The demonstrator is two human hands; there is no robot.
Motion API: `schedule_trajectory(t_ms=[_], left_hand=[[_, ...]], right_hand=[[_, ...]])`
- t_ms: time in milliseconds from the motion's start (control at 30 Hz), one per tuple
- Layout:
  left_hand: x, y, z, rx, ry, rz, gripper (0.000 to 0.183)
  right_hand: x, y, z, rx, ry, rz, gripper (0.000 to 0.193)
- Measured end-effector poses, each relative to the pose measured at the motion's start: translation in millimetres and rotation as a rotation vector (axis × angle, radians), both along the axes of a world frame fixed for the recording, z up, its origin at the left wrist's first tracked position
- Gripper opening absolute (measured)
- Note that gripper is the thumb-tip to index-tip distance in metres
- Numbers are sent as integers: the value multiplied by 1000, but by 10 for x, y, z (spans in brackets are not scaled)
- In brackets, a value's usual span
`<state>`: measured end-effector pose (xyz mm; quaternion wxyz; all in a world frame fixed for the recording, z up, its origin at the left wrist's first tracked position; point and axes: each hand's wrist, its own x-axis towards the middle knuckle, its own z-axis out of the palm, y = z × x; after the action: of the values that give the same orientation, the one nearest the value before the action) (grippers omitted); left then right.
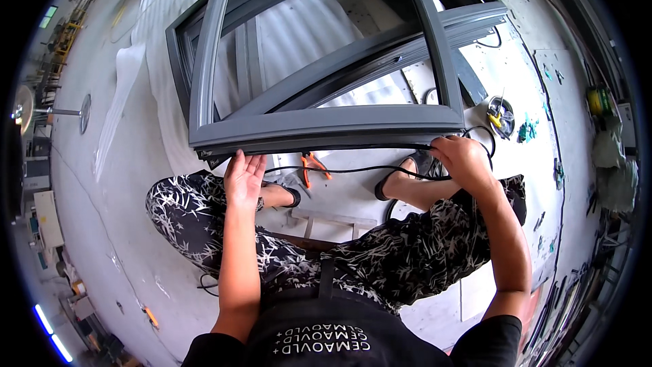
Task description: The person cuts a rubber sealing strip using pliers and installs it into the frame groove by hand. They then trim the excess rubber strip with the pliers and press the seal securely along the frame.
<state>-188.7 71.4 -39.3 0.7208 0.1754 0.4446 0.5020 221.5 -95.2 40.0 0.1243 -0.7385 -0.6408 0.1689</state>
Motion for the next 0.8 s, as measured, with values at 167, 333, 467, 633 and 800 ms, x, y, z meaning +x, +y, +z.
schedule_trajectory(t_ms=[167, 333, 467, 633, 800], left_hand=[[-73, -42, 103, 44, -84, -94, 17], [-88, -38, 55, 6, -38, -104, 19], [-27, -32, 81, 17, -28, -68, 15], [64, -18, 80, 26, 112, 9, 8], [132, -17, 98, 7, 257, 60, 11]], right_hand=[[149, 24, 183, -480, 701, -102, 17], [353, -66, 324, -597, 1231, 138, 27], [319, 43, 354, -564, 1033, -236, 29], [220, 114, 276, -456, 929, -375, 28], [99, 138, 198, -303, 605, -315, 20]])
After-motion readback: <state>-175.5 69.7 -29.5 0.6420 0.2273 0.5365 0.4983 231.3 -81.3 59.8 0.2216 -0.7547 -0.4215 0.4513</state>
